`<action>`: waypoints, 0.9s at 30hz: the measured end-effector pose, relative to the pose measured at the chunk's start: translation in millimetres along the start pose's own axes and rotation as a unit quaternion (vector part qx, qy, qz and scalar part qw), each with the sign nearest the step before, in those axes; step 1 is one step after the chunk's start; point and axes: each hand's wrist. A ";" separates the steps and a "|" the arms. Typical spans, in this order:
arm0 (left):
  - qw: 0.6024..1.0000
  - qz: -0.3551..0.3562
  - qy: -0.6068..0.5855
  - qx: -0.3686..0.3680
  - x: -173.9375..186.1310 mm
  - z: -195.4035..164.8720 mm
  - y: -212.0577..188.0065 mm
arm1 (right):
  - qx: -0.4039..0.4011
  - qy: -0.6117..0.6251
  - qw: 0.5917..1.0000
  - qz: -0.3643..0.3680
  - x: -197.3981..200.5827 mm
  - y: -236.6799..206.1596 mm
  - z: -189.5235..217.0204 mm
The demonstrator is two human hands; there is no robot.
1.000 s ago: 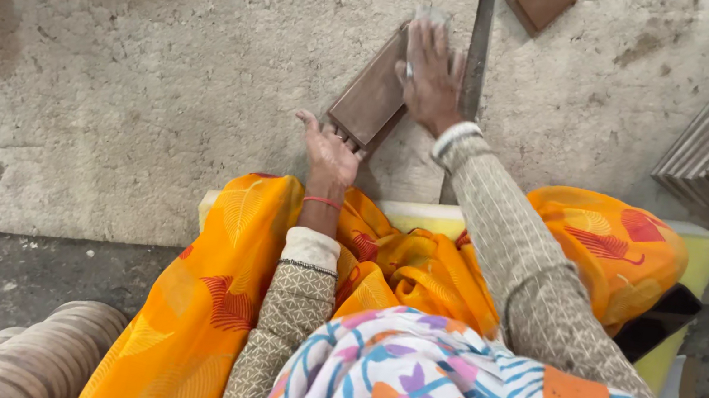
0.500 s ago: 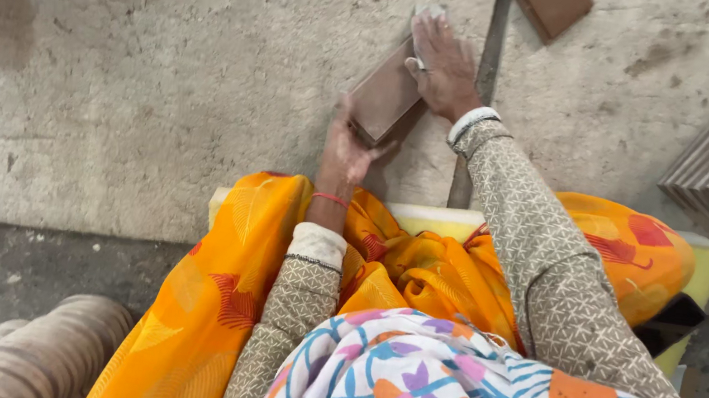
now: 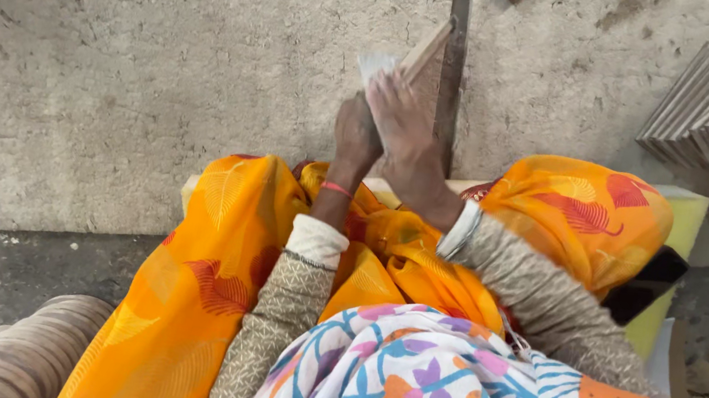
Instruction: The person sits on a low foam block and repeatedly sands the edges and faces of small rectangular tiles using a sanding block. They pick up tiles from the floor, sand them, and place them back down or into a nearby stack.
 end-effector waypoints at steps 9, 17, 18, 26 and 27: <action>0.996 -0.063 -0.053 -0.042 2.9 2.1 -19.8 | -0.116 -0.129 0.984 0.037 -3.8 34.9 -135.3; 0.986 0.040 -0.073 0.146 -8.5 11.5 -25.2 | 0.023 -0.115 0.990 0.074 -40.8 -37.7 -16.1; 0.979 0.040 -0.088 0.179 -9.4 13.2 -25.6 | 0.049 -0.126 0.988 0.071 -42.0 -34.7 -20.4; 0.958 -0.063 -0.263 0.094 7.2 -3.1 -25.2 | -0.052 -0.222 0.973 0.036 -16.9 41.2 -124.3; 0.954 -0.077 -0.282 0.068 3.9 -1.0 -27.1 | -0.056 -0.245 0.967 0.035 -20.2 33.2 -111.7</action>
Point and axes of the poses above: each hand's wrist, its own y-axis towards the middle knuckle, its own x-axis out of the back of the hand, z = x × y, and after that the axes turned 3 degrees about z, right-handed
